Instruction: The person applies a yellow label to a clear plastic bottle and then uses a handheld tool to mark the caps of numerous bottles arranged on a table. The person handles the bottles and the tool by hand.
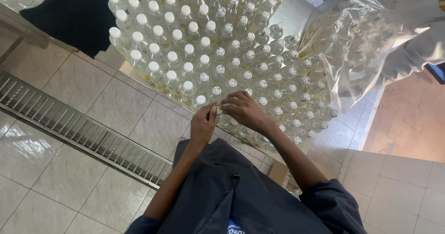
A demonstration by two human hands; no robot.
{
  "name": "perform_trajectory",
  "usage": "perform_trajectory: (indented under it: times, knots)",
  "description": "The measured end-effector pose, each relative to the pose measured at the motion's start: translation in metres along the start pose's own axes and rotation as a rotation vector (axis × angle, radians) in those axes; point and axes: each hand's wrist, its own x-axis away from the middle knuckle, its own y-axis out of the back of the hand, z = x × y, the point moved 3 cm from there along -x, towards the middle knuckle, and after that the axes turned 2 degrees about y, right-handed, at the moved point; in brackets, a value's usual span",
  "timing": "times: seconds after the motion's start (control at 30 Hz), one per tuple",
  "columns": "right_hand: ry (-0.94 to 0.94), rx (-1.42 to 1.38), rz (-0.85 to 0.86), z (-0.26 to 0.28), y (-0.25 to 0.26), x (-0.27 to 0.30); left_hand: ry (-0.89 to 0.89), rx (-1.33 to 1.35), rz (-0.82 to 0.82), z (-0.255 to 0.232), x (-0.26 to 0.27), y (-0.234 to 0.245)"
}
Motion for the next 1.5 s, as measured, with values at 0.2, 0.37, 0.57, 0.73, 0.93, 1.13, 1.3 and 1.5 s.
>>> perform_trajectory:
  times: [0.2, 0.37, 0.57, 0.73, 0.93, 1.13, 1.3, 1.5]
  knots:
    - [-0.041, -0.007, -0.064, 0.011, 0.01, -0.004, 0.09, 0.186, 0.034, 0.015, -0.003, 0.006]
    - [-0.105, -0.16, -0.137, 0.039, 0.007, -0.028, 0.166, 0.656, 0.2, 0.032, 0.008, 0.014]
    - [-0.053, -0.269, -0.016, 0.068, -0.022, -0.06, 0.175, 0.815, 0.32, 0.025, 0.014, 0.032]
    - [-0.153, -0.444, 0.055, 0.066, -0.036, -0.071, 0.141, 0.839, 0.427, 0.033, 0.014, 0.051]
    - [-0.291, -0.501, 0.145, 0.094, -0.032, -0.088, 0.173, 0.771, 0.503, 0.037, 0.018, 0.073]
    - [-0.407, -0.56, 0.085, 0.102, -0.036, -0.094, 0.245, 0.776, 0.55, 0.07, 0.017, 0.08]
    - [-0.581, -0.684, 0.015, 0.095, -0.029, -0.085, 0.274, 0.736, 0.524, 0.081, 0.014, 0.089]
    - [-0.733, -0.647, 0.026, 0.099, 0.005, -0.089, 0.294, 0.763, 0.498, 0.053, 0.008, 0.098]
